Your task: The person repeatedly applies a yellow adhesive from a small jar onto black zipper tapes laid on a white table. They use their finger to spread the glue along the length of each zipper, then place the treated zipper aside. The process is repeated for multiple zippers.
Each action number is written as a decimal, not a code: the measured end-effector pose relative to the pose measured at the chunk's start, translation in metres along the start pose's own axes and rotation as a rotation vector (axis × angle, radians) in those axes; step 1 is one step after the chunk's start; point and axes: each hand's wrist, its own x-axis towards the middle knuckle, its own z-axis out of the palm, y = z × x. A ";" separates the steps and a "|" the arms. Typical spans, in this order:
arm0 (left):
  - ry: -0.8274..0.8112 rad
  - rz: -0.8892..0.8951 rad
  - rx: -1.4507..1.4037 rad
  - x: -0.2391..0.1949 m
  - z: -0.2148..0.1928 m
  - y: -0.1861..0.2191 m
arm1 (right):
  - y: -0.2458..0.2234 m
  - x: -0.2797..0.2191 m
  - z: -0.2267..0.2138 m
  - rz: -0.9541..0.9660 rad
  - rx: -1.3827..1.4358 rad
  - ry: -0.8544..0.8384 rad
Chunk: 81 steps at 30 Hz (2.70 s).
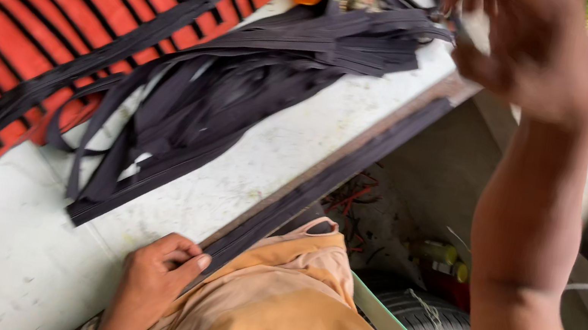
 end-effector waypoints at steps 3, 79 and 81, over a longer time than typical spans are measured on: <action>0.008 -0.035 -0.006 0.002 0.002 -0.005 | -0.033 -0.089 0.003 0.276 0.596 0.074; 0.015 -0.023 0.204 -0.017 0.005 0.008 | -0.133 -0.151 0.197 0.381 -0.591 -0.304; 0.004 -0.007 0.162 -0.017 0.005 0.003 | -0.135 -0.123 0.182 0.233 -0.562 -0.209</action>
